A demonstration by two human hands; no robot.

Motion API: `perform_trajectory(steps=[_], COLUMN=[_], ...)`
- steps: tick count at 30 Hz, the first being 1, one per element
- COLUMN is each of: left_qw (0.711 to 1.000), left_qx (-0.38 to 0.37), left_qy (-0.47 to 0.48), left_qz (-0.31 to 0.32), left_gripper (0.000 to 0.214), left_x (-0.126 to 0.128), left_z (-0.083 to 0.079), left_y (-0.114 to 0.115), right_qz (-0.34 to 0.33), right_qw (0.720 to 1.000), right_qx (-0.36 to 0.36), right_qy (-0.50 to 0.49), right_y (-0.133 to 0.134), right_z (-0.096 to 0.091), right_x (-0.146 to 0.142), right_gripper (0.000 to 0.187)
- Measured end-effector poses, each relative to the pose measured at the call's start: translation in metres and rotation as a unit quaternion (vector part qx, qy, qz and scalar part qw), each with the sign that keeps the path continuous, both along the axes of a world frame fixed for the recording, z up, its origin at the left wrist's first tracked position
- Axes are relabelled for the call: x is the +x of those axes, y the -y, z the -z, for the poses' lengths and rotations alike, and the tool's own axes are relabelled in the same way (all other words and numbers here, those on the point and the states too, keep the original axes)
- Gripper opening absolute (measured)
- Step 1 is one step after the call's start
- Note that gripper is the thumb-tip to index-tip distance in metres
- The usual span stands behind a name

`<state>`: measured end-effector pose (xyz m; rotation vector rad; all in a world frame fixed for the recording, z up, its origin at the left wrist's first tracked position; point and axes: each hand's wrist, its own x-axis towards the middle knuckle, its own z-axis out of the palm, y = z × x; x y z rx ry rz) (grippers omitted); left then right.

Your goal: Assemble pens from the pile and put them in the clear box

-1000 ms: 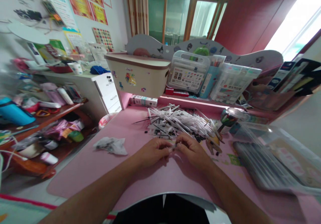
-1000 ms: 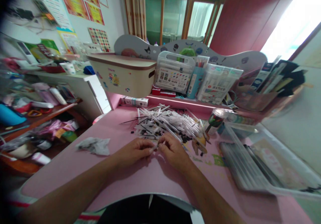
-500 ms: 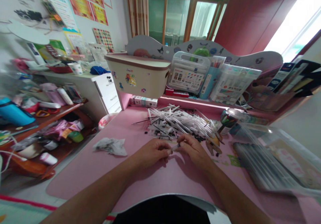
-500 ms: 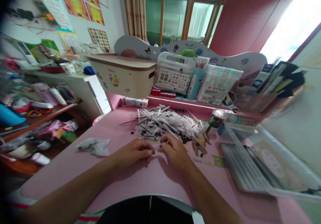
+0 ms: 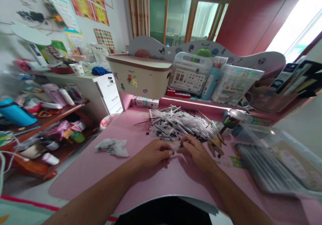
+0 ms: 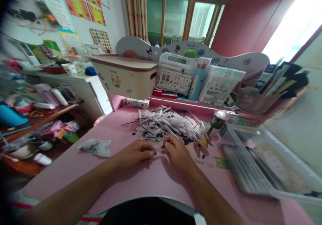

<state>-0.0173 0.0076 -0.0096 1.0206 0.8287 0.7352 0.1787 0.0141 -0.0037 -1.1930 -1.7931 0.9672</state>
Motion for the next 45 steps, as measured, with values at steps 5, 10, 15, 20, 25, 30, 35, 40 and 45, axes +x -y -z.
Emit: perform_trajectory(steps=[5,10,15,20,25,30,35,40,45], left_qw=[1.000,0.998,0.997,0.999,0.960,0.932,0.935,0.944,0.952], left_qx=[0.009,0.036,0.051,0.005,0.055,0.048,0.025,0.033,-0.003], left_qy=[-0.030,-0.054,-0.059,0.002,0.029,0.049,0.083,0.085,0.116], left_qz=[0.007,0.008,0.012,-0.054,-0.275,-0.355,-0.343,-0.316,-0.284], left_gripper=[0.009,0.009,0.009,0.018,0.027,0.030,0.029,0.025,0.020], left_x=[0.000,-0.001,-0.001,-0.003,-0.016,-0.020,-0.017,-0.016,-0.015], left_z=[-0.002,-0.005,-0.003,-0.009,-0.018,-0.015,-0.009,-0.007,-0.008], left_y=[0.000,0.000,-0.001,-0.006,-0.025,-0.032,-0.031,-0.031,-0.029], right_qz=[-0.001,-0.011,-0.006,0.016,0.027,-0.009,-0.091,-0.083,-0.080], right_qw=[1.000,0.997,0.998,0.999,0.993,0.967,0.920,0.912,0.941], right_qx=[-0.006,0.024,0.016,-0.028,0.094,0.201,0.285,0.266,0.201], right_qy=[0.012,0.070,0.063,-0.008,0.068,0.157,0.253,0.300,0.261], right_y=[0.000,-0.005,-0.006,0.001,0.009,0.010,0.006,0.006,0.013], right_z=[-0.002,0.004,0.006,0.002,0.001,0.005,0.014,0.019,0.011], right_x=[-0.001,0.000,-0.001,-0.004,-0.007,-0.023,-0.038,-0.037,-0.032], right_gripper=[0.020,0.029,0.030,0.034,0.006,0.017,0.026,0.016,0.017])
